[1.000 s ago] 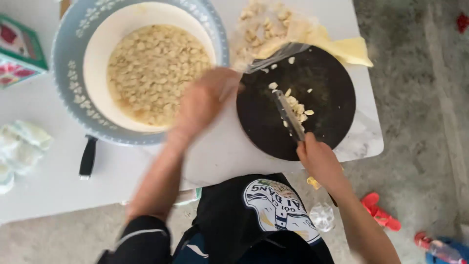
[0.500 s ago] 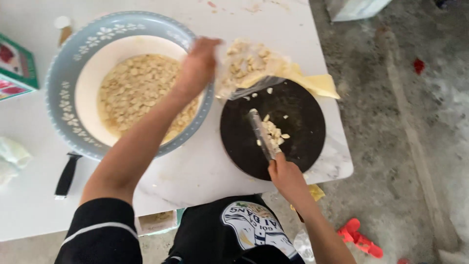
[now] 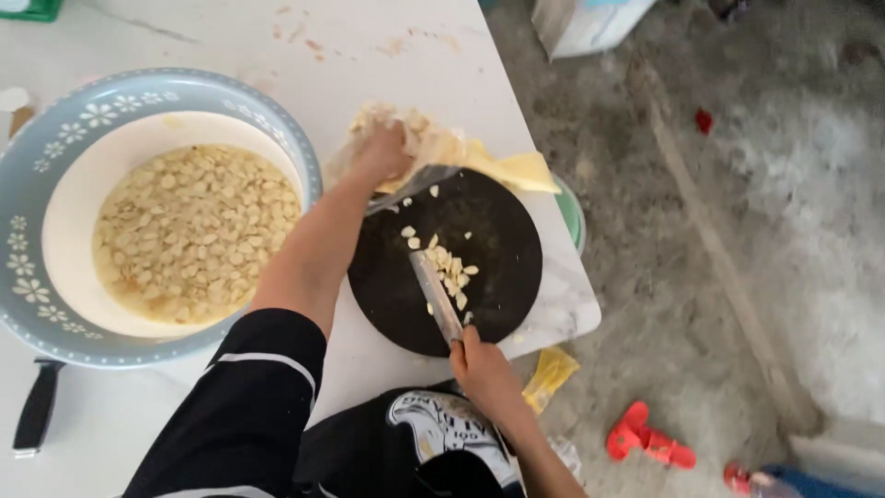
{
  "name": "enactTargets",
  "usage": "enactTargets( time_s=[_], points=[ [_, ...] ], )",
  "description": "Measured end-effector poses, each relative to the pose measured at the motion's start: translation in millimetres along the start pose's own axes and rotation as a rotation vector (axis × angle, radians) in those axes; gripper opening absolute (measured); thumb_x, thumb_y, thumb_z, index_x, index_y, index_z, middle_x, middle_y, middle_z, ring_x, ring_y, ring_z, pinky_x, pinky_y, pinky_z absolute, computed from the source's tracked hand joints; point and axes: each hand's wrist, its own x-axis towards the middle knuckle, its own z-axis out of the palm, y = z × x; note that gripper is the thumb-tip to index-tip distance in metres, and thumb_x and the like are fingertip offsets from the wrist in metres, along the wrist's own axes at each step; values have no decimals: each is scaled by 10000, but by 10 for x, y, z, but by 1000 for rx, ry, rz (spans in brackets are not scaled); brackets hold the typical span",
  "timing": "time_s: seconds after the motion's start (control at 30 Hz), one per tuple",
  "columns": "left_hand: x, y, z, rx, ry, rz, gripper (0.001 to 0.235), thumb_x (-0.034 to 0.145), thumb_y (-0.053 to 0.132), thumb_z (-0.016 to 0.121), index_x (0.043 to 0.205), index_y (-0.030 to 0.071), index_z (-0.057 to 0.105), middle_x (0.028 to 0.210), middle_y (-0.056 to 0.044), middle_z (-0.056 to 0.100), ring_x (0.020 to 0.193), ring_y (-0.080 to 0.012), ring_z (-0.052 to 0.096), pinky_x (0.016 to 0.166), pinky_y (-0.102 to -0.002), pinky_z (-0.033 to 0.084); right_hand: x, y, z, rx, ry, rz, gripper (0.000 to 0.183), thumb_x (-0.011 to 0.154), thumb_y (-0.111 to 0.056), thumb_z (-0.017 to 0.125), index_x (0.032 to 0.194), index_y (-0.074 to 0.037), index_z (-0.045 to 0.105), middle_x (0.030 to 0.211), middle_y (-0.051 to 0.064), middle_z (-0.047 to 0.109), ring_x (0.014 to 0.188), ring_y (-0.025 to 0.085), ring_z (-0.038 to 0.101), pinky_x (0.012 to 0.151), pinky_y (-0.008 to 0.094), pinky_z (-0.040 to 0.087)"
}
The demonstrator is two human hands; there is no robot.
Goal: The person is slicing garlic cloves with a cleaver on a cutting board and washing them in a bowl.
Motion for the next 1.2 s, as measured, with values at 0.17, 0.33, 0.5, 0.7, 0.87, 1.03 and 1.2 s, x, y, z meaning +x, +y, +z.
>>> enactTargets(
  time_s=[0.17,0.33,0.5,0.7,0.87,1.03,1.2],
  points=[
    [507,-535,629,297,375,51,558,882,325,732,1313,7,577,1292,-249,581,1263,-439,525,1091,-557,414,59,-13,-90,12,-7,14,245,987,-255,565,977,-32,462,706,286,639,720,514,619,641,639,431],
    [-294,-196,93,368,532,-175,498,739,284,733,1187,81,656,1214,-182,583,1149,-416,522,916,-554,445,85,13,-76,-14,-47,3,248,992,-247,560,974,-22,456,713,298,642,729,514,623,657,637,440],
    [-257,-293,24,172,210,-244,487,900,503,700,1183,111,753,1261,-209,714,1169,-389,682,985,-520,546,135,279,150,-30,-109,65,270,972,-271,559,1058,-27,482,767,290,661,756,504,649,660,641,483],
    [-330,-473,73,5,450,-247,372,902,354,721,1141,69,732,1107,-276,699,1039,-443,659,862,-544,532,161,451,188,167,-171,-72,333,1109,-274,413,1006,41,453,699,253,466,625,489,500,623,595,435],
    [412,-1188,371,-520,838,-275,223,1081,206,685,1111,-11,643,1108,-239,724,984,-330,677,881,-436,540,345,236,39,173,-331,-109,318,1108,-262,422,988,32,443,638,158,452,546,370,501,560,508,422],
    [330,-987,154,-721,1144,34,183,1044,-56,606,1218,-53,549,1122,-194,656,935,-245,642,801,-383,557,405,125,-36,121,-498,-72,262,1082,-249,447,1012,3,455,617,137,506,521,350,546,543,496,450],
    [-840,-48,-351,-1323,399,139,174,1128,174,534,1072,11,561,931,-97,678,787,-151,670,729,-292,537,516,134,-211,-103,-259,-117,224,1002,-179,534,1012,41,489,745,235,644,694,451,661,624,577,515]
  ],
)
